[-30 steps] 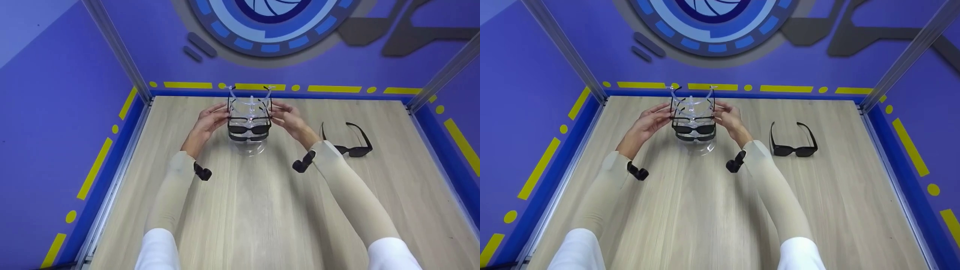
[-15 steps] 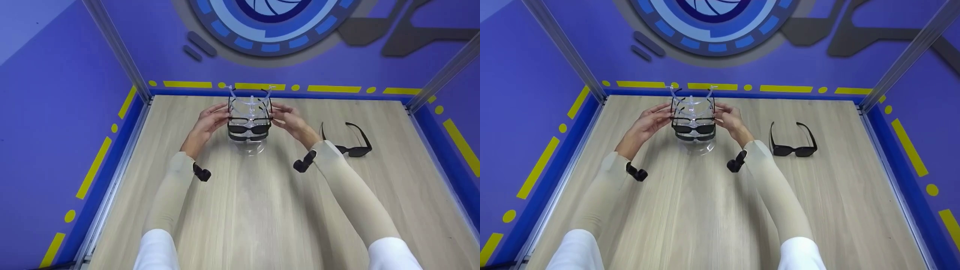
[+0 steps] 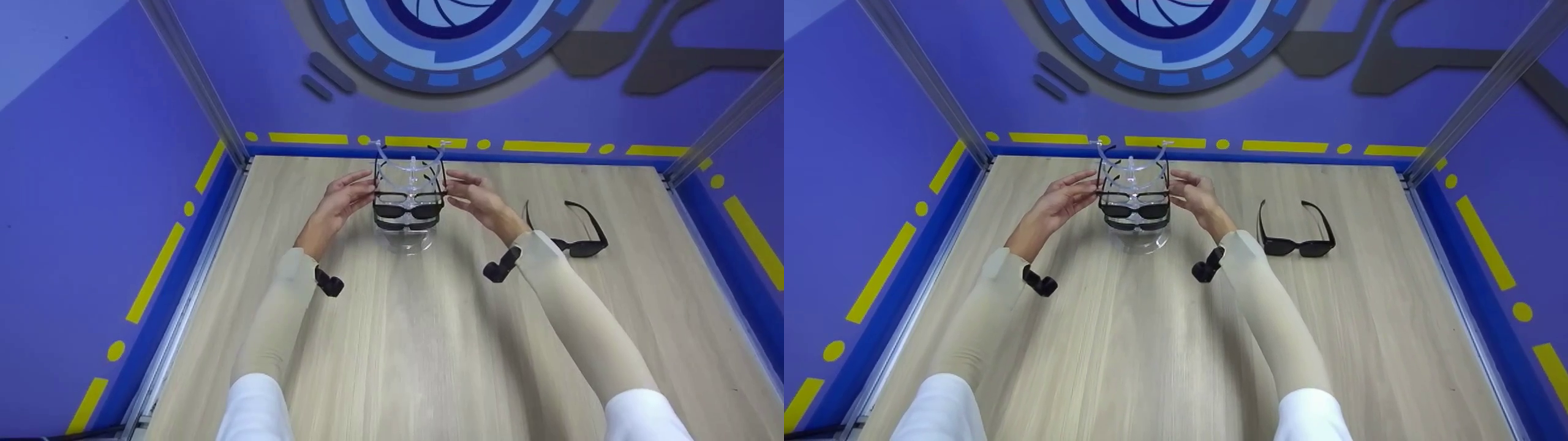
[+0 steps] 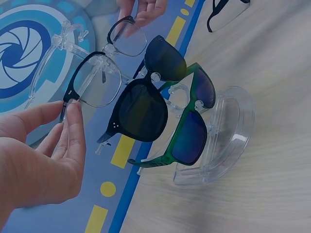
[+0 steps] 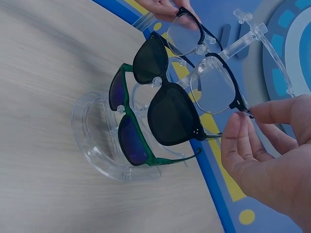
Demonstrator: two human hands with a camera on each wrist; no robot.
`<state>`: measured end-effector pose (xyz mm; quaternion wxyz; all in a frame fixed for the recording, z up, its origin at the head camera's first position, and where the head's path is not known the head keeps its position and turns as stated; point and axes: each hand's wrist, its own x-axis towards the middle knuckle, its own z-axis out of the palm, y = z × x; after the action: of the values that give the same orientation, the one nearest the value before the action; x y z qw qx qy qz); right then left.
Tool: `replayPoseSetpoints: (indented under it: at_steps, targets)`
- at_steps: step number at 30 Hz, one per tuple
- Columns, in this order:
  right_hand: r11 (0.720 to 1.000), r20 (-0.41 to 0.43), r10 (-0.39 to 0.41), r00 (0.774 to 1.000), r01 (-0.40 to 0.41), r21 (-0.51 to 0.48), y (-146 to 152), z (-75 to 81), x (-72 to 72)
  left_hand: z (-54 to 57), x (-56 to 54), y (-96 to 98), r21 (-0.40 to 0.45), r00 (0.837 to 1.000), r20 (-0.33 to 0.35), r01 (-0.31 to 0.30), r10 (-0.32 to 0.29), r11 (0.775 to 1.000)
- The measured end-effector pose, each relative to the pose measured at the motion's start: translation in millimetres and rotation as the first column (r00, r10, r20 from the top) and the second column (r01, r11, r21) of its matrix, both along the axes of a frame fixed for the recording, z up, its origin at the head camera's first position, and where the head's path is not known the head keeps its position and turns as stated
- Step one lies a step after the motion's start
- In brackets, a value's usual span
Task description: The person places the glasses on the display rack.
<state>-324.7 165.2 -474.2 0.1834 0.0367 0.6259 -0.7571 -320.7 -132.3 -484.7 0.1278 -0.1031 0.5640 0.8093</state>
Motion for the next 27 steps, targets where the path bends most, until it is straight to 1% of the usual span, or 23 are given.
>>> replayPoseSetpoints:
  at_steps: [5, 13, 16, 21, 27]
  targets:
    - [1.000, -0.009, 0.010, 1.000, -0.010, 0.006, 10.3, 1.1, 2.4, -1.0, 5.5, -5.9, -0.019, 1.000, -0.006, 0.016, -0.016, 1.000]
    - [0.995, -0.008, 0.058, 0.998, -0.057, 0.086, 31.6, 1.1, 8.3, -6.6, 18.8, -21.0, -0.058, 0.999, -0.011, 0.037, -0.038, 0.998]
    - [0.990, -0.003, 0.087, 0.996, -0.086, 0.112, 38.7, -1.3, 11.6, -8.6, 26.5, -25.9, -0.091, 0.999, -0.002, 0.049, -0.049, 0.995]
    - [0.980, -0.001, 0.133, 0.991, -0.131, 0.150, 50.2, -6.0, 18.3, -12.8, 42.2, -31.7, -0.141, 0.996, 0.013, 0.090, -0.089, 0.986]
    - [0.970, -0.014, 0.170, 0.985, -0.165, 0.177, 66.5, -10.9, 28.8, -19.3, 57.9, -30.7, -0.140, 0.992, 0.003, 0.126, -0.126, 0.982]
